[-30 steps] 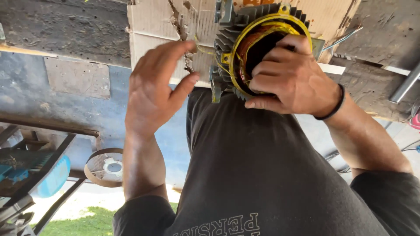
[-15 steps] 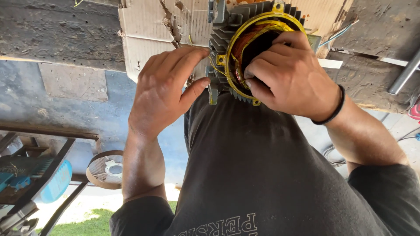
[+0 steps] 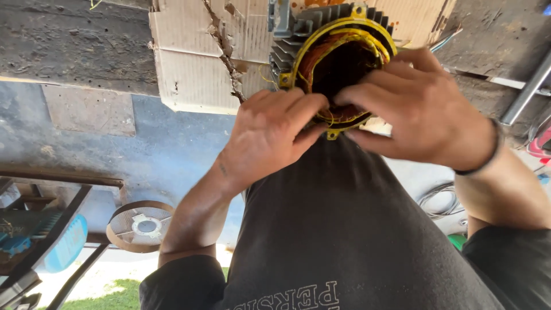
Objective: Stripping copper windings from an electric motor stator using a knife and manual pulling
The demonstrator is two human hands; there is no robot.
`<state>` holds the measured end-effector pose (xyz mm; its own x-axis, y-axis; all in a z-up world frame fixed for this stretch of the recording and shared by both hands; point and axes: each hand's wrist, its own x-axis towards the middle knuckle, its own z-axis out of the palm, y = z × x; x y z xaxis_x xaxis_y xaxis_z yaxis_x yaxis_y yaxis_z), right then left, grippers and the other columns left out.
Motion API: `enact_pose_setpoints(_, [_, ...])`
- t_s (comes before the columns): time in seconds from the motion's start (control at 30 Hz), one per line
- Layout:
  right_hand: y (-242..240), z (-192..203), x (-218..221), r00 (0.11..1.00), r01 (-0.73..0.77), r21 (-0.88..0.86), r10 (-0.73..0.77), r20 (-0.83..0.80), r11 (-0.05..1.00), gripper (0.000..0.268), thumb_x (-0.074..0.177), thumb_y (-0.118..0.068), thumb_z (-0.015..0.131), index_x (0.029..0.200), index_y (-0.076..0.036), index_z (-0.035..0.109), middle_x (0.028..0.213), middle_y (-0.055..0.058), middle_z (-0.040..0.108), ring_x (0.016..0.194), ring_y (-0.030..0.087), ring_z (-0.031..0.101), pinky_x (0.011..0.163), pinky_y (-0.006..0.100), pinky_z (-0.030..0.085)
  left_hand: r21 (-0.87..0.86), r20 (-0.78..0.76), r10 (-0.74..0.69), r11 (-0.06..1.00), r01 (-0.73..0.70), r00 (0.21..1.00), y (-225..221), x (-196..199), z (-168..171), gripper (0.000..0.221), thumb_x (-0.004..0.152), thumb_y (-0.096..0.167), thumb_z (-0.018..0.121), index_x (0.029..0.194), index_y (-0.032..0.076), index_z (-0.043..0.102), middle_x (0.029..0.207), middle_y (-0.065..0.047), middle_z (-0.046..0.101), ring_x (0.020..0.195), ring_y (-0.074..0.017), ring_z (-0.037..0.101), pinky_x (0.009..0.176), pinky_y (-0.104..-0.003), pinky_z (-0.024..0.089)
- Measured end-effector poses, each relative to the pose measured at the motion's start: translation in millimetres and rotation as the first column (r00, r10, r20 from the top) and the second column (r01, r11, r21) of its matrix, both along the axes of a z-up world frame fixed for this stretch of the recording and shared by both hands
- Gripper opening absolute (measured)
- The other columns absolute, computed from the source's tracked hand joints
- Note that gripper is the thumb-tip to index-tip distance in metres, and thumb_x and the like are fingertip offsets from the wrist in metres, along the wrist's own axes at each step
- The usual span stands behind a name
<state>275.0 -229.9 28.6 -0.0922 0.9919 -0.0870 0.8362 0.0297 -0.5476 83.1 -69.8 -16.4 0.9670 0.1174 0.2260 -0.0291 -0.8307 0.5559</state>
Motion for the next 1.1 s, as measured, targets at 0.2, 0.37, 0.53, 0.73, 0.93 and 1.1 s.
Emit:
enact_pose_setpoints(0.2, [7, -25, -8, 0.995, -0.034, 0.258, 0.008, 0.101, 0.965, 0.011, 0.108, -0.023, 0.069, 0.103, -0.015, 0.075, 0.102, -0.001, 0.072, 0.085, 0.021, 0.066, 0.09, 0.039, 0.048, -0.217, -0.023, -0.021, 0.976, 0.016, 1.0, 5, -1, 10, 0.011, 0.098, 0.008, 0.068, 0.106, 0.008, 0.061, 0.087, -0.001, 0.068, 0.072, -0.0192, 0.066, 0.062, -0.036, 0.047])
enact_pose_setpoints(0.37, [9, -32, -7, 0.995, -0.033, 0.162, 0.017, 0.1, 0.986, 0.023, 0.103, -0.025, 0.066, 0.083, -0.014, 0.06, 0.075, 0.001, 0.056, 0.066, 0.026, 0.055, 0.068, 0.038, 0.041, -0.163, -0.04, -0.005, 0.987, -0.002, 0.999, 1, -3, 11, 0.015, 0.102, 0.023, 0.069, 0.107, 0.009, 0.068, 0.084, 0.001, 0.071, 0.071, -0.0197, 0.067, 0.066, -0.037, 0.047])
enact_pose_setpoints(0.53, [10, -22, -5, 0.968, -0.151, -0.072, 0.163, 0.189, 0.986, 0.031, 0.085, -0.044, 0.06, 0.069, -0.017, 0.059, 0.064, 0.0, 0.059, 0.061, 0.027, 0.061, 0.064, 0.042, 0.047, -0.024, -0.064, -0.025, 0.999, 0.024, 0.998, -17, -4, 2, 0.027, 0.099, 0.037, 0.076, 0.107, 0.012, 0.071, 0.071, 0.004, 0.063, 0.063, -0.0161, 0.061, 0.07, -0.036, 0.045])
enact_pose_setpoints(0.73, [26, -23, 7, 0.947, -0.217, 0.012, 0.208, 0.244, 0.976, 0.033, 0.084, -0.051, 0.064, 0.067, -0.023, 0.059, 0.068, -0.004, 0.055, 0.065, 0.02, 0.058, 0.061, 0.037, 0.046, -0.074, -0.051, 0.017, 0.997, -0.02, 0.999, -19, -1, 0, 0.011, 0.099, 0.023, 0.071, 0.094, 0.014, 0.066, 0.072, 0.002, 0.063, 0.064, -0.0219, 0.06, 0.069, -0.037, 0.041])
enact_pose_setpoints(0.93, [23, -29, 13, 0.887, -0.182, 0.195, 0.076, 0.455, 0.964, 0.031, 0.105, -0.033, 0.071, 0.08, -0.023, 0.055, 0.083, -0.006, 0.05, 0.07, 0.015, 0.054, 0.059, 0.031, 0.044, -0.235, -0.061, 0.039, 0.971, -0.053, 0.997, -13, 5, 7, 0.017, 0.102, 0.019, 0.064, 0.087, 0.012, 0.058, 0.066, 0.003, 0.057, 0.058, -0.0195, 0.055, 0.066, -0.037, 0.039])
enact_pose_setpoints(1.1, [18, -50, 9, 0.843, -0.134, 0.334, -0.07, 0.533, 0.933, 0.029, 0.11, -0.006, 0.063, 0.09, -0.02, 0.049, 0.074, -0.003, 0.04, 0.059, 0.015, 0.041, 0.052, 0.03, 0.033, -0.381, -0.133, 0.06, 0.918, -0.106, 0.989, -12, 7, 3, 0.015, 0.101, 0.02, 0.063, 0.088, 0.012, 0.06, 0.067, 0.005, 0.061, 0.057, -0.0182, 0.055, 0.07, -0.036, 0.04])
